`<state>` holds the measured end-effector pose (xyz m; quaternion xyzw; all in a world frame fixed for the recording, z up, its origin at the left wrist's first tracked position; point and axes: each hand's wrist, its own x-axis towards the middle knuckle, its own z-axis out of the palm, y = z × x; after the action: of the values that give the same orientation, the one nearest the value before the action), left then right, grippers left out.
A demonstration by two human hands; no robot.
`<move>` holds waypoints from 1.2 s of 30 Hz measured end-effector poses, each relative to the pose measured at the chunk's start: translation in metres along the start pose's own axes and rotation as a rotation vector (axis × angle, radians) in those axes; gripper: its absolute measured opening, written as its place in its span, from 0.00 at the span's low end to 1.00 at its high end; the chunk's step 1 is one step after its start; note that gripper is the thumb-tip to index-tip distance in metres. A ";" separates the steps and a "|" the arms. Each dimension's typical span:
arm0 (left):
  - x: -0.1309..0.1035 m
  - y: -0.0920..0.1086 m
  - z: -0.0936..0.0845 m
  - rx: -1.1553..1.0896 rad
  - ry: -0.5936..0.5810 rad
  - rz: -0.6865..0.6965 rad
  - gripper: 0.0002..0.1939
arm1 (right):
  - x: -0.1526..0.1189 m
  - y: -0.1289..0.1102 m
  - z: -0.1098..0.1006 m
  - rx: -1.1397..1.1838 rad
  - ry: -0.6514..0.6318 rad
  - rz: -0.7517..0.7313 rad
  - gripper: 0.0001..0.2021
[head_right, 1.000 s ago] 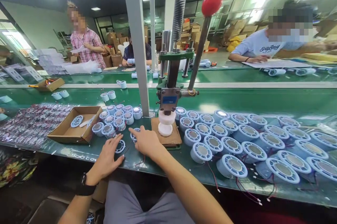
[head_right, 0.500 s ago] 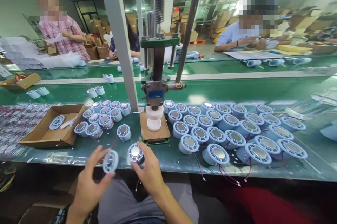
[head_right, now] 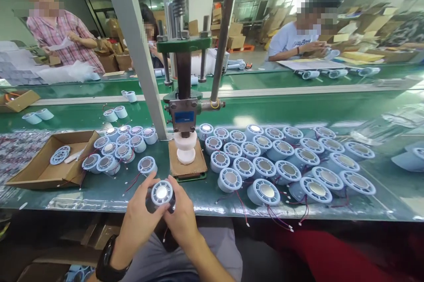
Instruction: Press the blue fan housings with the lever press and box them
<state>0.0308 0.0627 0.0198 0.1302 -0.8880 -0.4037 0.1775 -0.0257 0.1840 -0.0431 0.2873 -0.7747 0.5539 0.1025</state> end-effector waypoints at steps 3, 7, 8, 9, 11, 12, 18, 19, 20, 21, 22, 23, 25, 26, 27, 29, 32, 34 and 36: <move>-0.003 -0.001 0.004 -0.041 0.007 0.011 0.35 | 0.002 0.000 -0.001 -0.018 -0.031 -0.014 0.35; -0.003 -0.009 0.006 -0.121 -0.012 0.041 0.35 | -0.001 0.003 -0.001 -0.085 -0.131 -0.050 0.31; -0.002 -0.012 0.007 -0.140 -0.026 0.043 0.34 | -0.001 0.003 -0.005 -0.111 -0.168 -0.050 0.32; -0.002 -0.014 0.007 -0.158 -0.042 0.041 0.33 | 0.001 0.001 -0.011 -0.142 -0.217 -0.059 0.33; 0.000 -0.016 0.006 -0.182 -0.085 0.026 0.30 | 0.016 -0.010 -0.034 -0.214 -0.332 -0.124 0.36; 0.002 -0.016 0.006 -0.186 -0.101 0.011 0.29 | 0.030 -0.020 -0.052 -0.255 -0.358 -0.179 0.37; 0.046 0.012 -0.003 -0.211 -0.072 -0.020 0.27 | 0.199 -0.144 -0.192 -0.538 0.234 -0.449 0.25; 0.059 0.018 -0.003 -0.230 -0.053 -0.008 0.28 | 0.231 -0.163 -0.207 -0.570 0.336 -0.445 0.26; 0.072 0.024 -0.001 -0.255 -0.032 -0.002 0.29 | 0.261 -0.178 -0.218 -0.565 0.409 -0.449 0.27; 0.085 0.028 0.003 -0.295 -0.020 -0.002 0.29 | 0.286 -0.189 -0.223 -0.527 0.423 -0.428 0.27; 0.097 0.032 0.007 -0.349 -0.021 -0.003 0.29 | 0.307 -0.194 -0.224 -0.468 0.391 -0.389 0.29; 0.108 0.035 0.013 -0.412 -0.036 -0.002 0.29 | 0.322 -0.196 -0.222 -0.398 0.327 -0.333 0.33; 0.123 0.040 0.025 -0.529 -0.095 0.006 0.28 | 0.339 -0.191 -0.210 -0.266 0.193 -0.214 0.40; 0.128 0.042 0.030 -0.569 -0.131 0.011 0.28 | 0.343 -0.187 -0.204 -0.217 0.161 -0.180 0.41; 0.132 0.043 0.035 -0.591 -0.169 0.018 0.28 | 0.345 -0.184 -0.199 -0.177 0.157 -0.167 0.41; 0.136 0.044 0.042 -0.614 -0.230 0.021 0.27 | 0.345 -0.181 -0.195 -0.128 0.176 -0.172 0.40; 0.136 0.043 0.045 -0.637 -0.290 0.019 0.25 | 0.335 -0.191 -0.204 -0.110 0.182 -0.163 0.42; 0.130 0.040 0.045 -0.646 -0.300 0.022 0.29 | 0.309 -0.199 -0.213 -0.085 0.196 -0.215 0.38; 0.119 0.036 0.042 -0.615 -0.274 0.047 0.36 | 0.261 -0.199 -0.213 -0.074 0.266 -0.349 0.28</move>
<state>-0.0977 0.0697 0.0464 -0.0055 -0.7430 -0.6622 0.0965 -0.1608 0.2484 0.3179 0.3375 -0.7125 0.5321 0.3087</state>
